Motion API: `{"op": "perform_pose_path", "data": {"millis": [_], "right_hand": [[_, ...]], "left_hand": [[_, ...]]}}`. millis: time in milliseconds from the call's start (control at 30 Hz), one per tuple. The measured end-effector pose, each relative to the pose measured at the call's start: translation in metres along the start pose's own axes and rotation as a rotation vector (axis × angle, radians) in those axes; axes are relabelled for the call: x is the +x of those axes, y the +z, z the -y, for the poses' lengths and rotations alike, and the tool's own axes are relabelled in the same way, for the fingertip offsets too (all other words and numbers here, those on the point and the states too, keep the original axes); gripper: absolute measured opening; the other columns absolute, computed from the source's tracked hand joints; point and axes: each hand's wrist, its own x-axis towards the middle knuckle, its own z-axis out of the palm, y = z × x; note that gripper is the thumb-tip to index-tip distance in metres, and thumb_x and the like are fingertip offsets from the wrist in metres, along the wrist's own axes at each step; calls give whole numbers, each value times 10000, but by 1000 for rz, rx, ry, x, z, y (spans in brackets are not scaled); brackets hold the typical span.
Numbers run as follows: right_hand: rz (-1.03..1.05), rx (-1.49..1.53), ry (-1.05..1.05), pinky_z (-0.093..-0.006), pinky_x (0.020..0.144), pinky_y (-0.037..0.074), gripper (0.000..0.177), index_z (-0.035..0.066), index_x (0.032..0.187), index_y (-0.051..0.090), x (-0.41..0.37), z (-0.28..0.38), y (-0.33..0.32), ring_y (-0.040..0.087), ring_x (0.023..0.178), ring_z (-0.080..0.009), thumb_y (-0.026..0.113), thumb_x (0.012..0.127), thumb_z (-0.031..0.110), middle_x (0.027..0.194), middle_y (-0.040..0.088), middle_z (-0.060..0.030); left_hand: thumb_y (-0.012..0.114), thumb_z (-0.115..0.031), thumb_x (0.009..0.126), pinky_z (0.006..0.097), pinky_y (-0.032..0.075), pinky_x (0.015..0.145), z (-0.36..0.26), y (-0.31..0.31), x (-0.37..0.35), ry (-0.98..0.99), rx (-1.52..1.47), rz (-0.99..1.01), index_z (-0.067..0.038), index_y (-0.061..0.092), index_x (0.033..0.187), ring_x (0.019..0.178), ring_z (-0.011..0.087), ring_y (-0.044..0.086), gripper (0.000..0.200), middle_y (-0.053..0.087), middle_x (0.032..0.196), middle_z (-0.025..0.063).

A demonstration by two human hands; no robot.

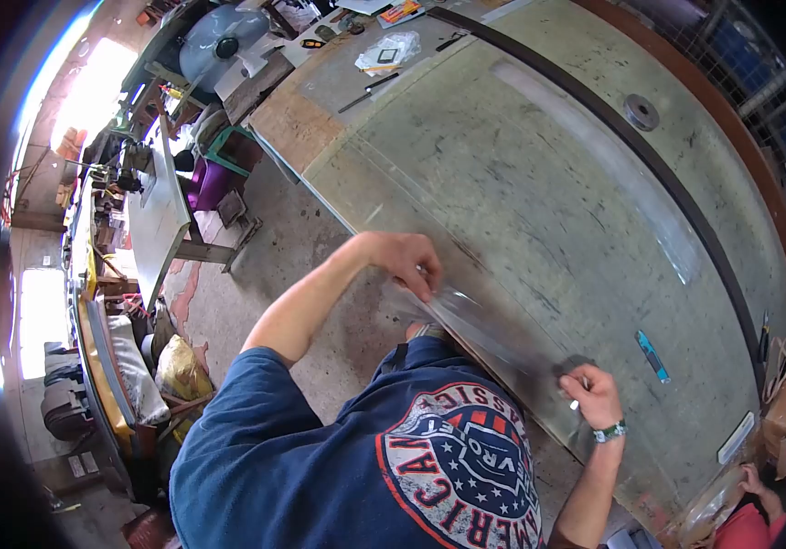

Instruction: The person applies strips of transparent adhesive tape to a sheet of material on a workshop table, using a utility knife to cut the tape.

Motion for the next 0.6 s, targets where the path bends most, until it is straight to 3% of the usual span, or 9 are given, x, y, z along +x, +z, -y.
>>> {"op": "perform_pose_path", "data": {"millis": [133, 333, 433, 600], "right_hand": [[-140, -64, 91, -251, 578, 466, 152, 3, 903, 714, 16, -12, 17, 615, 637, -74, 774, 938, 139, 710, 667, 5], [-130, -90, 170, -240, 546, 439, 200, 24, 887, 705, 47, 8, 57, 585, 597, -61, 785, 943, 198, 694, 661, 23], [-129, -130, 211, -237, 526, 423, 219, 43, 873, 698, 58, 19, 70, 559, 576, -49, 776, 952, 232, 683, 652, 33], [-166, -113, 195, -244, 533, 433, 207, 48, 863, 698, 75, 13, 85, 562, 582, -59, 770, 955, 219, 683, 649, 28]], "left_hand": [[847, -224, 822, 277, 487, 563, 31, -65, -87, -71, 52, -121, -10, 771, 956, 663, 87, 616, 264, 709, 780, 9], [850, -209, 823, 291, 504, 579, 110, -154, -171, -228, 24, -275, -24, 780, 963, 691, 100, 638, 242, 735, 813, 8], [850, -212, 828, 311, 524, 630, 162, -180, -190, -170, 248, -585, -31, 782, 946, 726, 115, 656, 227, 743, 820, 22], [844, -214, 832, 336, 532, 690, 181, -195, -182, -203, 207, -852, -27, 775, 916, 758, 138, 667, 216, 738, 796, 48]]}}
